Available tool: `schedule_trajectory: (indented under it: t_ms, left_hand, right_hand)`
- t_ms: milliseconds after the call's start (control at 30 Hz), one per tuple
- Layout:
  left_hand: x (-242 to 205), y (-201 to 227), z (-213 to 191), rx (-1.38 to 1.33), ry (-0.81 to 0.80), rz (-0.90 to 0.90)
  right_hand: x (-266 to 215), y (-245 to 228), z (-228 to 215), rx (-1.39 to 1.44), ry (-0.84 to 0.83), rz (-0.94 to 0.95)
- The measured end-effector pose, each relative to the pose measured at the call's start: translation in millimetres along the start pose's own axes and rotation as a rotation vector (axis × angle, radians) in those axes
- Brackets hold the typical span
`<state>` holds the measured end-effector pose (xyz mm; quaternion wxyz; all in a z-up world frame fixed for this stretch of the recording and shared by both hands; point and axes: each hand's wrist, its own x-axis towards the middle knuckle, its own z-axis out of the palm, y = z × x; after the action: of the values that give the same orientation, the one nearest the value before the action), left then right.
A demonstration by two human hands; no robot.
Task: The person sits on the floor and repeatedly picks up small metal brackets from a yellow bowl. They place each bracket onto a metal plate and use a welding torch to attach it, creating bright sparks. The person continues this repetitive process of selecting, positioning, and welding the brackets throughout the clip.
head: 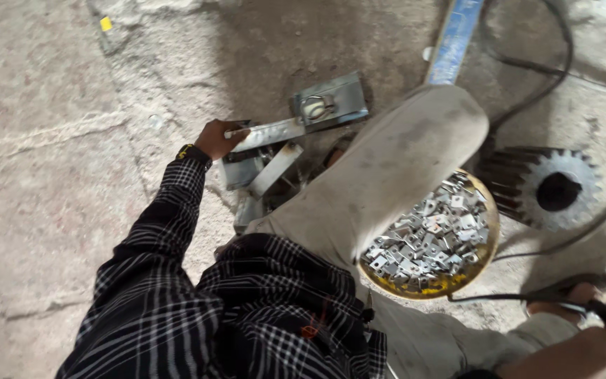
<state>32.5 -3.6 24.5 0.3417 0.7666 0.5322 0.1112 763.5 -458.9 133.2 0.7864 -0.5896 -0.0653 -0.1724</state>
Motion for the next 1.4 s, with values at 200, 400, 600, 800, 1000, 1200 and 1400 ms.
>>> schedule_trajectory:
  t_ms: [200,400,600,800,1000,1200,1400]
  left_hand:
    - [74.0,45.2,17.4,0.335,-0.199,-0.004]
    - [205.6,206.2,-2.6,0.761,-0.270,0.165]
    - [304.3,411.8,57.5,0.836,-0.206,0.801]
    - [323.6,585.6,243.5,0.340,-0.205,0.594]
    - [179.6,528.6,427.7,-1.424,-0.681,-0.403]
    - [130.4,475.1,494.9,-1.708,-0.777,-0.737]
    - [156.0,437.7,508.6,-1.222,-0.786,-0.559]
  right_hand:
    - [36.2,7.7,-18.2,0.088,0.044,-0.065]
    - [-1.5,-64.3,26.4,0.099,0.151,0.191]
    - [-6.5,-103.5,50.4,-0.029,0.206,0.143]
    - [7.9,-83.7,31.4,-0.254,0.279,0.049]
    - [4.5,-96.9,39.3,-0.059,0.240,0.134]
    - [-0.8,-109.3,40.4,-0.066,0.206,0.141]
    - [1.9,-99.6,35.0,-0.214,0.144,0.019]
